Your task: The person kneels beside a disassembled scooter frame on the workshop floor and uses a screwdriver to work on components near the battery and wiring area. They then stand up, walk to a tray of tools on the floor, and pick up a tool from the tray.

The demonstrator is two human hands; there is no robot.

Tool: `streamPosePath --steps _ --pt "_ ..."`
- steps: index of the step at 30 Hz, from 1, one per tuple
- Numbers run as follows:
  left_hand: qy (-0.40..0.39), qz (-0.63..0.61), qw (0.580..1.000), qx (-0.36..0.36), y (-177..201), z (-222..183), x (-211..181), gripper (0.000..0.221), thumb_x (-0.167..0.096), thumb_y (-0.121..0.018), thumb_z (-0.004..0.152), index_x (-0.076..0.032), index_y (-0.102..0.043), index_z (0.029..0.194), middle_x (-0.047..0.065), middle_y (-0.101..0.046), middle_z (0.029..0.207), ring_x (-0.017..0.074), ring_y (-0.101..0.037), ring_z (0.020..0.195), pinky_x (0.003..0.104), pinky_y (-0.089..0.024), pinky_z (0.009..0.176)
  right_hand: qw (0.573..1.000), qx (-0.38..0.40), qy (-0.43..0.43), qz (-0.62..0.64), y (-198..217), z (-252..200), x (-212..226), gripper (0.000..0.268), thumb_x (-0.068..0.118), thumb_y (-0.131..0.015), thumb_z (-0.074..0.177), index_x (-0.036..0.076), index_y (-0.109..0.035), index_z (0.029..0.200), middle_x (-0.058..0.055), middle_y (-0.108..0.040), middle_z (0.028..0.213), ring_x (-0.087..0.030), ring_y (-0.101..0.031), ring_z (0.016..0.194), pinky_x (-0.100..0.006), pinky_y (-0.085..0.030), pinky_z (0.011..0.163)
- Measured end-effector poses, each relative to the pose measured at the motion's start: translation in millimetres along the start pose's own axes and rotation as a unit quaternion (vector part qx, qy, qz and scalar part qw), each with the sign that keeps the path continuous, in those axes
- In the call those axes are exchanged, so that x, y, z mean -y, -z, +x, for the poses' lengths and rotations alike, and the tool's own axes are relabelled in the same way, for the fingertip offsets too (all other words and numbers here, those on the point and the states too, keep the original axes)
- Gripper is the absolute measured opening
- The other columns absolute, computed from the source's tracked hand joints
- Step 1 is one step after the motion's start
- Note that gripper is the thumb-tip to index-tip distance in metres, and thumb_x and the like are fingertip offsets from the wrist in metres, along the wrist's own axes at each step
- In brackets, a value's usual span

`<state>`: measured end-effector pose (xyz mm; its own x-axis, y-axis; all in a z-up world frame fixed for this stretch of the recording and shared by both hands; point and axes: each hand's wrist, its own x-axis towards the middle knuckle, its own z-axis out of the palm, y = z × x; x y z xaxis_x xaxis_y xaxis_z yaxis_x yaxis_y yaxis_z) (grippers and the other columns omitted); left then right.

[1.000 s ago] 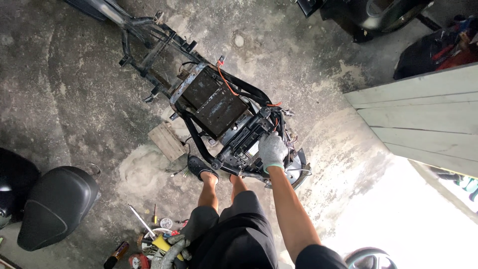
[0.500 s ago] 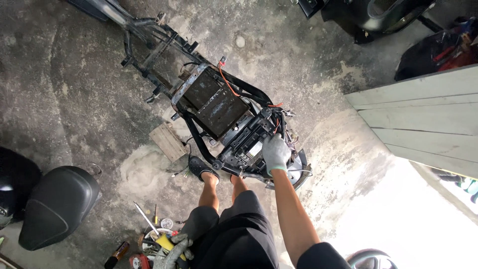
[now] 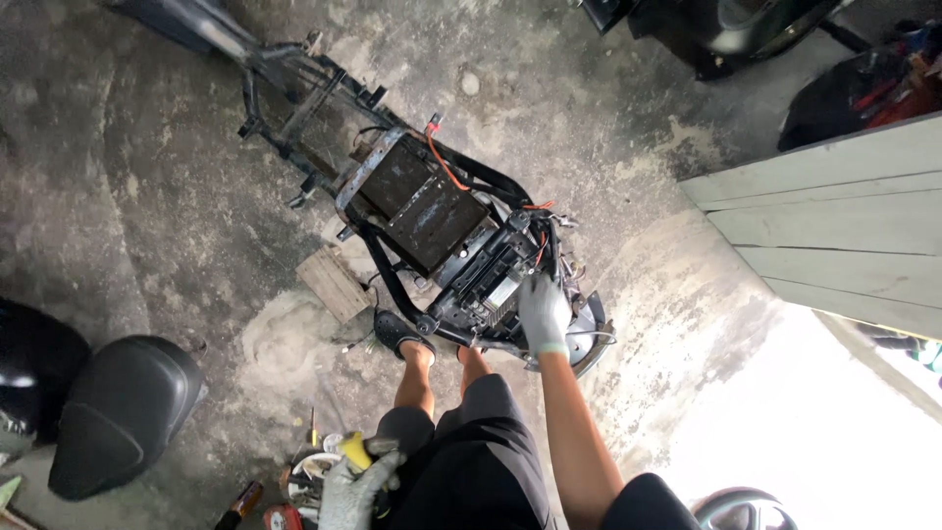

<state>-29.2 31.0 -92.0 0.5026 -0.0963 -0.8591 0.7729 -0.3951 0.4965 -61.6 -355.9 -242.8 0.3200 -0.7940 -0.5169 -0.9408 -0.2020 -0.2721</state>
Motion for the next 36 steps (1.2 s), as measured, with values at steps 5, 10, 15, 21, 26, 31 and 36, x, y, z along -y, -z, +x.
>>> streamPosePath --steps 5,10,15,21,26,31,36 --pt "0.031 0.154 0.987 0.022 -36 12 -23 0.029 -0.020 -0.088 0.076 0.003 -0.077 0.091 0.006 -0.070 0.063 0.0145 -0.062 0.054 0.030 -0.049 0.053 0.938 -0.119 0.161 0.283 -11 -16 -18 0.044 0.035 -0.060 0.094 0.004 -0.067 0.124 -0.019 -0.075 0.102 -0.036 -0.074 0.092 -0.044 -0.057 0.080" --pt "0.001 0.139 0.989 0.057 -65 7 -35 0.024 -0.020 -0.086 0.078 -0.001 -0.078 0.090 0.005 -0.069 0.063 0.0121 -0.061 0.055 0.028 -0.047 0.055 0.976 -0.031 -0.009 0.215 22 21 12 0.039 0.043 -0.068 0.091 0.009 -0.077 0.109 -0.019 -0.076 0.089 -0.036 -0.074 0.087 -0.044 -0.056 0.080" --pt "-0.015 0.151 0.985 0.077 -42 25 6 0.024 -0.017 -0.083 0.078 -0.004 -0.081 0.098 0.007 -0.074 0.064 0.0120 -0.069 0.059 0.027 -0.054 0.061 0.981 -0.076 -0.019 0.175 0 42 8 0.040 0.043 -0.074 0.088 0.006 -0.079 0.100 -0.022 -0.074 0.091 -0.041 -0.072 0.088 -0.047 -0.055 0.078" --pt "0.019 0.148 0.988 0.029 -17 48 36 0.037 -0.012 -0.087 0.074 -0.004 -0.073 0.107 0.011 -0.073 0.064 0.0177 -0.069 0.056 0.032 -0.055 0.058 0.962 -0.074 -0.036 0.262 37 34 -6 0.036 0.041 -0.068 0.092 0.010 -0.077 0.107 -0.020 -0.075 0.089 -0.036 -0.076 0.085 -0.045 -0.058 0.080" --pt "0.068 0.125 0.990 0.011 -13 46 23 0.030 -0.012 -0.085 0.079 -0.001 -0.079 0.106 0.010 -0.074 0.068 0.0153 -0.066 0.058 0.030 -0.052 0.058 0.969 -0.234 0.075 -0.036 36 74 -42 0.028 0.043 -0.073 0.082 0.017 -0.083 0.088 -0.019 -0.076 0.098 -0.039 -0.073 0.086 -0.051 -0.054 0.075" --pt "0.041 0.117 0.992 0.027 -13 45 23 0.035 -0.011 -0.086 0.077 0.001 -0.075 0.108 0.010 -0.072 0.070 0.0172 -0.066 0.058 0.031 -0.052 0.058 0.989 -0.051 0.089 0.106 48 86 -58 0.025 0.039 -0.071 0.089 0.019 -0.080 0.101 -0.012 -0.076 0.102 -0.032 -0.072 0.092 -0.042 -0.055 0.085" --pt "0.058 0.124 0.991 -0.003 -25 48 24 0.046 -0.011 -0.087 0.075 -0.005 -0.067 0.116 0.009 -0.076 0.079 0.0172 -0.071 0.066 0.032 -0.057 0.064 0.959 -0.214 0.160 0.091 14 33 -86 0.032 0.032 -0.065 0.097 0.009 -0.075 0.117 -0.019 -0.074 0.102 -0.034 -0.070 0.089 -0.045 -0.054 0.076"
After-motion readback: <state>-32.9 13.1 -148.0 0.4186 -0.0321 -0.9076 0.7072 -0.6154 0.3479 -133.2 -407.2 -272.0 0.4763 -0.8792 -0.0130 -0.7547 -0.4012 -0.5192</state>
